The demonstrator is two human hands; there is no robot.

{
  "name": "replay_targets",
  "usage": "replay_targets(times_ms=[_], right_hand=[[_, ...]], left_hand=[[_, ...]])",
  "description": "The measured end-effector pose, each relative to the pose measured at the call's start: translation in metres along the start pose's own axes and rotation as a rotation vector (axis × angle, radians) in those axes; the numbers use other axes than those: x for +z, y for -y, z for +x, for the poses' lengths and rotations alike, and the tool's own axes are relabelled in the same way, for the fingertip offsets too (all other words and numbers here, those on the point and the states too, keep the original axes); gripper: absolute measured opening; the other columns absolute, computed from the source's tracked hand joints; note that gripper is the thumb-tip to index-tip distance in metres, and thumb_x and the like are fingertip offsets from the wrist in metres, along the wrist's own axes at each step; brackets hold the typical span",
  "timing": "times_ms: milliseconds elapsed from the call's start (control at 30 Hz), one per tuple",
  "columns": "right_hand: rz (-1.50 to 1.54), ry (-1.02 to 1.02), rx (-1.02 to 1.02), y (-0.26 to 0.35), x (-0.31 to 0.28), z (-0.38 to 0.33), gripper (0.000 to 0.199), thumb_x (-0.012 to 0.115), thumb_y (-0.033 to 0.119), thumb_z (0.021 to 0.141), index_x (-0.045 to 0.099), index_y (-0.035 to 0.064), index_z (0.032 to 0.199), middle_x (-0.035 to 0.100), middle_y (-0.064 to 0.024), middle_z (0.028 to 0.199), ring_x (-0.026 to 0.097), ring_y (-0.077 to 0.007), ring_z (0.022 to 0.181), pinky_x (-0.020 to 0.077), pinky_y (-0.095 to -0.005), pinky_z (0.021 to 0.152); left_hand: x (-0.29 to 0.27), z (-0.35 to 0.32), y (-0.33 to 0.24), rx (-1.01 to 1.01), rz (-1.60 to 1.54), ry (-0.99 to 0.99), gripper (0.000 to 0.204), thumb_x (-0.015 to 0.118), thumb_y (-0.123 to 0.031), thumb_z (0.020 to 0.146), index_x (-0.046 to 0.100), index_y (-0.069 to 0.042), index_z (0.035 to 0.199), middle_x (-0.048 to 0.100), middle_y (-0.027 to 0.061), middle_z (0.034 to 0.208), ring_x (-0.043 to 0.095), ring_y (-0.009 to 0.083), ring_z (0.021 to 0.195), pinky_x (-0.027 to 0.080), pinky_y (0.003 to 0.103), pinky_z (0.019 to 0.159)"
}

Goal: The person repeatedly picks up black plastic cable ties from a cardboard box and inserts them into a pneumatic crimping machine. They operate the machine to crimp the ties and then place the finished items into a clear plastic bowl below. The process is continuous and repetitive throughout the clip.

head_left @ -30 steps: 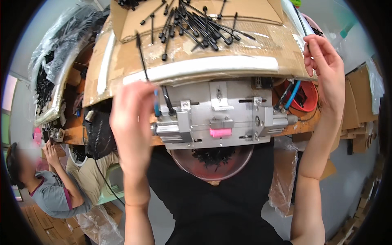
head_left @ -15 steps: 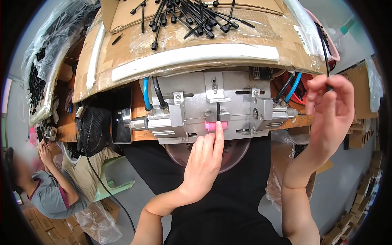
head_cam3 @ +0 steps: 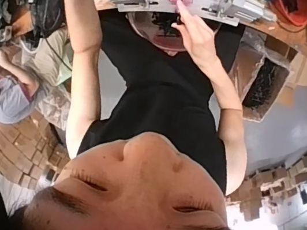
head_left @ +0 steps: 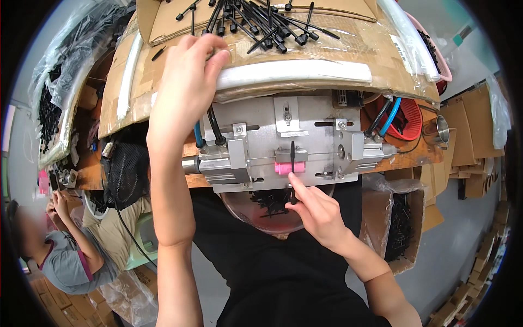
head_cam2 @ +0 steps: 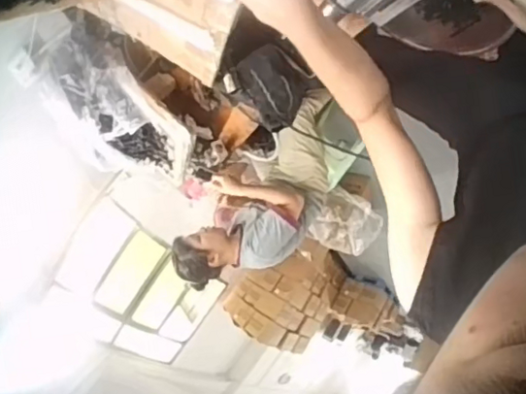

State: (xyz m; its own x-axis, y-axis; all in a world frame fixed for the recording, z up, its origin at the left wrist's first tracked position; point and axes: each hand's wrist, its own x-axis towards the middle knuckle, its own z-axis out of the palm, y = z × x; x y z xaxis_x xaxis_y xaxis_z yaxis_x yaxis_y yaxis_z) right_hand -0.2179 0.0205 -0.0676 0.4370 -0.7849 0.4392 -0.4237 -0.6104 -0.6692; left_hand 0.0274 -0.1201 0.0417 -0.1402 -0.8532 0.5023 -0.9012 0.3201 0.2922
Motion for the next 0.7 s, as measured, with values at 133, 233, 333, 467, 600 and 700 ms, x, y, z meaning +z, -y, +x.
replay_targets(times_ms=[133,233,333,467,600,700], right_hand=[[0.022,-0.003,-0.008,-0.004,0.004,0.007,0.070,0.073,-0.003,0.078,0.044,-0.0038,0.142,0.045,-0.0085,0.068,0.047,-0.0220,0.061,0.0436,-0.0365,0.060],[-0.006,0.020,0.021,-0.005,0.001,0.007,0.071,0.075,0.000,0.077,0.045,-0.0012,0.141,0.050,-0.0093,0.073,0.051,-0.0231,0.065,0.0461,-0.0368,0.062],[-0.039,-0.006,0.072,-0.004,-0.015,0.006,0.070,0.078,0.006,0.076,0.049,0.0010,0.139,0.057,-0.0112,0.084,0.059,-0.0251,0.073,0.0500,-0.0361,0.066],[-0.060,-0.104,0.113,0.006,-0.035,0.011,0.057,0.080,0.009,0.075,0.060,-0.0001,0.127,0.066,-0.0145,0.102,0.065,-0.0263,0.078,0.0539,-0.0346,0.066],[-0.024,-0.205,0.163,0.006,-0.048,0.010,0.046,0.077,0.005,0.079,0.063,0.0012,0.123,0.068,-0.0128,0.103,0.054,-0.0124,0.058,0.0445,-0.0239,0.051],[-0.002,-0.250,0.159,0.004,-0.053,0.007,0.045,0.074,0.001,0.081,0.062,0.0007,0.124,0.068,-0.0114,0.103,0.050,-0.0097,0.059,0.0415,-0.0218,0.050]], left_hand=[[-0.013,0.000,0.004,-0.045,-0.215,0.165,0.013,0.061,-0.010,0.092,0.063,0.000,0.099,0.061,0.0079,0.086,0.060,0.0159,0.083,0.047,0.027,0.080],[-0.020,-0.016,-0.006,-0.036,-0.285,0.069,0.012,0.064,-0.003,0.087,0.062,0.001,0.098,0.060,0.0084,0.084,0.058,0.0156,0.077,0.048,0.028,0.077],[-0.008,-0.066,-0.059,-0.007,-0.125,-0.154,0.033,0.067,0.010,0.076,0.066,-0.001,0.107,0.058,0.0078,0.083,0.057,0.0173,0.076,0.048,0.028,0.072],[0.015,-0.152,-0.104,0.056,-0.165,0.049,0.073,0.072,0.006,0.071,0.044,0.009,0.139,0.060,0.0122,0.102,0.058,0.0228,0.085,0.047,0.033,0.076],[0.048,-0.169,-0.120,0.038,-0.026,0.226,0.066,0.063,-0.001,0.078,0.042,0.009,0.139,0.052,0.0085,0.092,0.054,0.0206,0.084,0.048,0.031,0.080],[0.056,-0.167,-0.121,0.040,-0.015,0.238,0.068,0.063,-0.002,0.078,0.040,0.008,0.141,0.051,0.0087,0.094,0.053,0.0219,0.086,0.048,0.032,0.081]])
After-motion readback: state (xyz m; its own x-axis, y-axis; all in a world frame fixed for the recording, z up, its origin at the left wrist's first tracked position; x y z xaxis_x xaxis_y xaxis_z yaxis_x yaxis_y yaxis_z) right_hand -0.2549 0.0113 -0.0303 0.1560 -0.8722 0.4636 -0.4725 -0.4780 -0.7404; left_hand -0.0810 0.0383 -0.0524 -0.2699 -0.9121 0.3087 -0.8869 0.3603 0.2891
